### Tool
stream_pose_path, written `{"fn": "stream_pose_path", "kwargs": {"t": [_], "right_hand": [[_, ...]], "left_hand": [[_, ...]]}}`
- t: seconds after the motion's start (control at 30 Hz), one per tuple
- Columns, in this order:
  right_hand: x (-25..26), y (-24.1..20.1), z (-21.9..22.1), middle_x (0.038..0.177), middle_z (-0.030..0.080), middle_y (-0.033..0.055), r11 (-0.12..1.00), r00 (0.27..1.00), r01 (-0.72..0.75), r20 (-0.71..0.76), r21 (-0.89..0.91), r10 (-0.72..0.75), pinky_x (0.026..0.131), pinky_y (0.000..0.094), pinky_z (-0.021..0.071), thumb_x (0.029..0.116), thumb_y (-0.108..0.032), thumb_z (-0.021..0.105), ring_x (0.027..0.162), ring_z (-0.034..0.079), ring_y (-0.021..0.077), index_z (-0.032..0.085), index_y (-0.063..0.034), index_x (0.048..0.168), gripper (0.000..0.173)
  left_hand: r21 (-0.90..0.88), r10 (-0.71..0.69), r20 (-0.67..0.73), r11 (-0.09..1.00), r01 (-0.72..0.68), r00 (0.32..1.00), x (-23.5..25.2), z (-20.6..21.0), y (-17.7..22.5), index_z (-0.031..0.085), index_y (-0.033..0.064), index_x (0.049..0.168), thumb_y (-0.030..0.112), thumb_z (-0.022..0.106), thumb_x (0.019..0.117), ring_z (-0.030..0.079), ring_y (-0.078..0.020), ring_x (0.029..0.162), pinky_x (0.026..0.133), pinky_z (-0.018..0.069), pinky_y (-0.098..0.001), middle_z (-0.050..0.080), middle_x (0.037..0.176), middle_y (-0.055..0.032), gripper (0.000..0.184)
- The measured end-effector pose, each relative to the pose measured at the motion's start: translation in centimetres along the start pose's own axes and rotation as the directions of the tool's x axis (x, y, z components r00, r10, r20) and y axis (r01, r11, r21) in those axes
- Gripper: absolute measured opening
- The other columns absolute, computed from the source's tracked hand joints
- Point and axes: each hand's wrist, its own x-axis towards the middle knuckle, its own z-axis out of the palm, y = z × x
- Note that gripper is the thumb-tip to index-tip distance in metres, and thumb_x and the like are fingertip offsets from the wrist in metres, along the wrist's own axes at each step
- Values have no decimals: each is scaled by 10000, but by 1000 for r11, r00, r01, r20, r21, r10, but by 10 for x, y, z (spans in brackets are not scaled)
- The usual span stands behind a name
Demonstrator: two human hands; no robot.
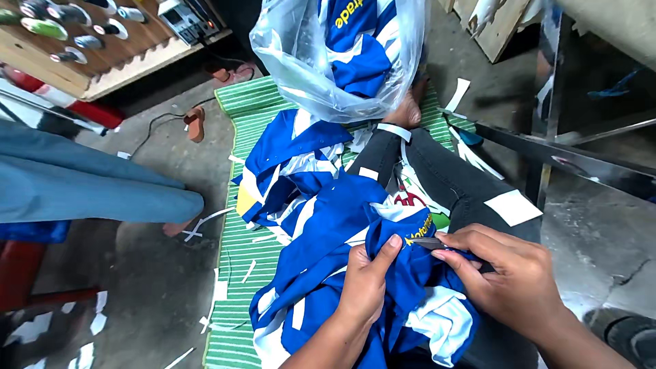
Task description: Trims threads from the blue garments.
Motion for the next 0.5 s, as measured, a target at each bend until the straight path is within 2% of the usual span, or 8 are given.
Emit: {"fn": "stream_pose_path", "kwargs": {"t": [0.07, 0.17, 0.3, 0.5], "right_hand": [[0, 1, 0, 906, 753, 17, 999, 999, -24, 24, 42, 23, 635, 230, 511, 1003, -359, 632, 763, 666, 61, 785, -118, 1010, 286], [-1, 0, 2, 908, 762, 39, 997, 999, -31, -7, 71, 31, 663, 226, 527, 1002, -329, 644, 795, 690, 67, 791, -98, 997, 275], [-3, -2, -2, 931, 748, 59, 997, 999, -26, -44, 67, 29, 674, 163, 515, 978, -335, 681, 803, 661, 39, 770, -57, 1058, 303], [-3, -2, -5, 917, 757, 57, 999, 1000, 1, -18, 38, 0, 668, 206, 527, 989, -329, 666, 799, 682, 70, 785, -78, 1036, 281]], "left_hand": [[-1, 0, -2, 1000, 0, 1000, 0, 1, 1, 719, 10, 941, 29, 555, 1012, 726, -104, 850, 845, 602, -309, 748, 880, -64, 180], [-18, -8, -5, 1000, 7, 1000, -1, 2, 2, 714, 6, 949, 32, 550, 1013, 726, -107, 861, 852, 600, -311, 747, 887, -66, 178], [-33, -3, -8, 999, 3, 1000, -1, 2, 4, 715, 9, 956, 37, 547, 1016, 728, -109, 871, 859, 601, -313, 751, 903, -68, 181], [-38, 0, 9, 999, 0, 1000, -1, 3, 3, 712, 4, 962, 35, 540, 1020, 727, -109, 873, 861, 599, -311, 749, 904, -68, 184]]}}
